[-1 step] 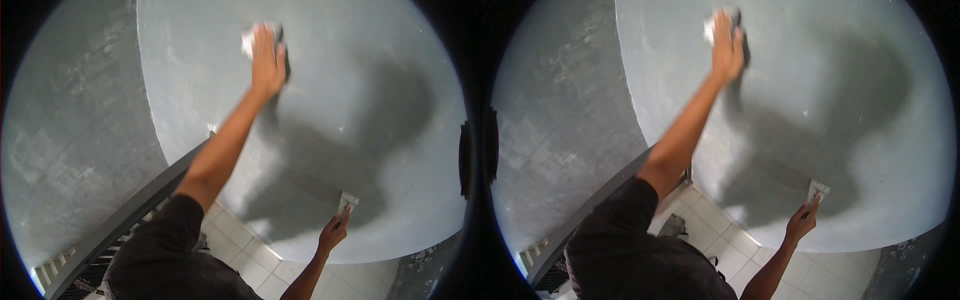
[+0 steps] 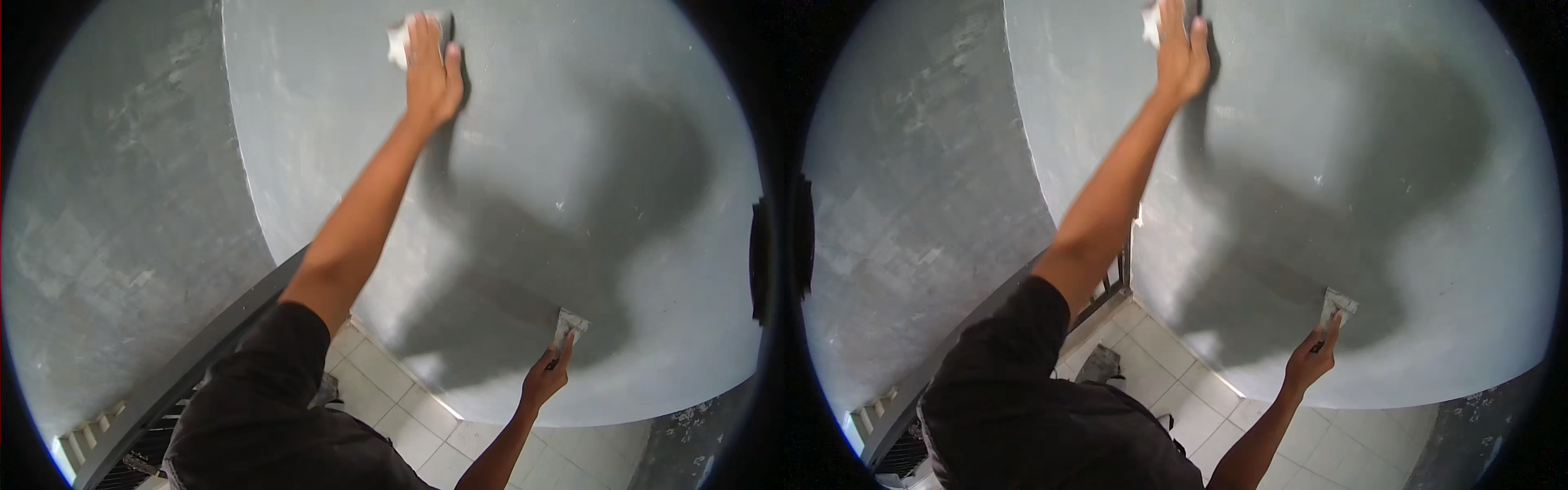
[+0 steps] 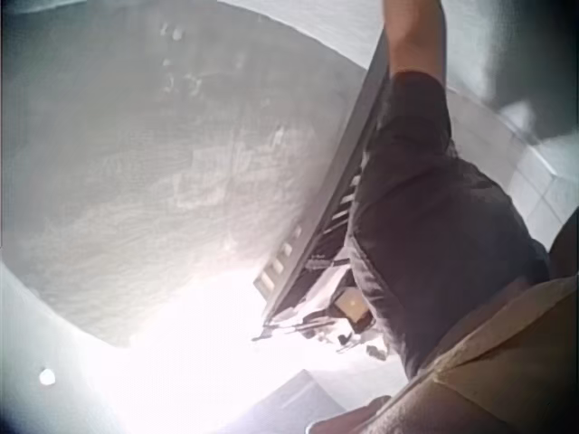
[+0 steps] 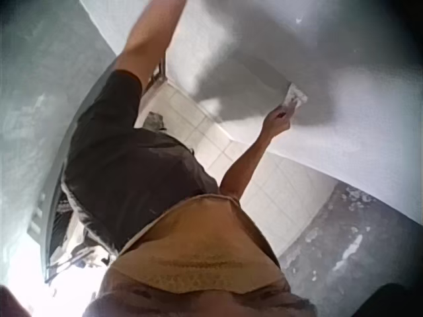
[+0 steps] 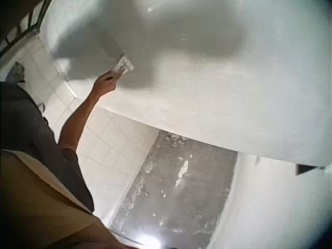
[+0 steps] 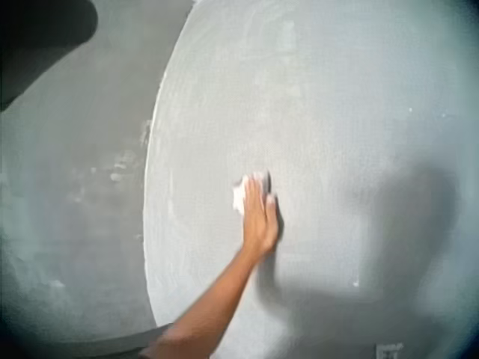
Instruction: The person applies wall putty to a wall surface and smooths it over using spatulas.
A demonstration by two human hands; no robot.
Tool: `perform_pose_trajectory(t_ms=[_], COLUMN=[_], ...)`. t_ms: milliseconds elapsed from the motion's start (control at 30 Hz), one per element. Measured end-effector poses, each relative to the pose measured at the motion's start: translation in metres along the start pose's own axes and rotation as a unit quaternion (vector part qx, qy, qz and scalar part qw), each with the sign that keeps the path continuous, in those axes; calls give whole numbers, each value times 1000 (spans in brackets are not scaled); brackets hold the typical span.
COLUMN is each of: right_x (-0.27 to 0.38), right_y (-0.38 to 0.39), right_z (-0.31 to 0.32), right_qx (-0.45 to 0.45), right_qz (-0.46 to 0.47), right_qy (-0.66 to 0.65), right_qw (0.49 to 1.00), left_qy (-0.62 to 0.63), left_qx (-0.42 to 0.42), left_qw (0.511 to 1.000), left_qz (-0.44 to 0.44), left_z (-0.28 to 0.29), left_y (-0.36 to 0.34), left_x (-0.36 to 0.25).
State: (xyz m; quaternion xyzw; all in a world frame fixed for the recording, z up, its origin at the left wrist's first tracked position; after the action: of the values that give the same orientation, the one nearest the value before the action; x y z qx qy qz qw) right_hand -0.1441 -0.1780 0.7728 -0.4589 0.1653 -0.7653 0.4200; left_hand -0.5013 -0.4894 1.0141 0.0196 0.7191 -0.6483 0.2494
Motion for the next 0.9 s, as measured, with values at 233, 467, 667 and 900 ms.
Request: perform_pose_trajectory(t_ms=[233, 467, 667, 900], right_x=[8, -1, -13, -15], right_y=[-5, -7, -7, -1], right_z=[9, 2, 2, -12], right_qx=[-37, -17, -12, 11], right_qz=[25, 52, 30, -3], right_qy=[24, 33, 71, 64], right_qw=[999, 998, 997, 998], left_qy=[29, -4, 35, 58], left_qx=[69, 0, -62, -29], left_qw=[990, 976, 988, 942], left_qz=[119, 217, 138, 328], left_z=[-48, -38, -11, -30], left_y=[204, 224, 110, 329], left_x=[4, 65, 84, 82])
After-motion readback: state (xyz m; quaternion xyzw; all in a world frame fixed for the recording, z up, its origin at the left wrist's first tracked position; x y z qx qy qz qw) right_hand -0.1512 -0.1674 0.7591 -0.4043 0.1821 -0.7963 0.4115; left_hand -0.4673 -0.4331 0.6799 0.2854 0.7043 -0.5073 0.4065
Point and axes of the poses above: each hand's wrist, its own y-axis away from the middle knuckle, its own z-axis out of the back of the hand, x = y × z, the point moved 9 cm from there along -y, towards the middle knuckle
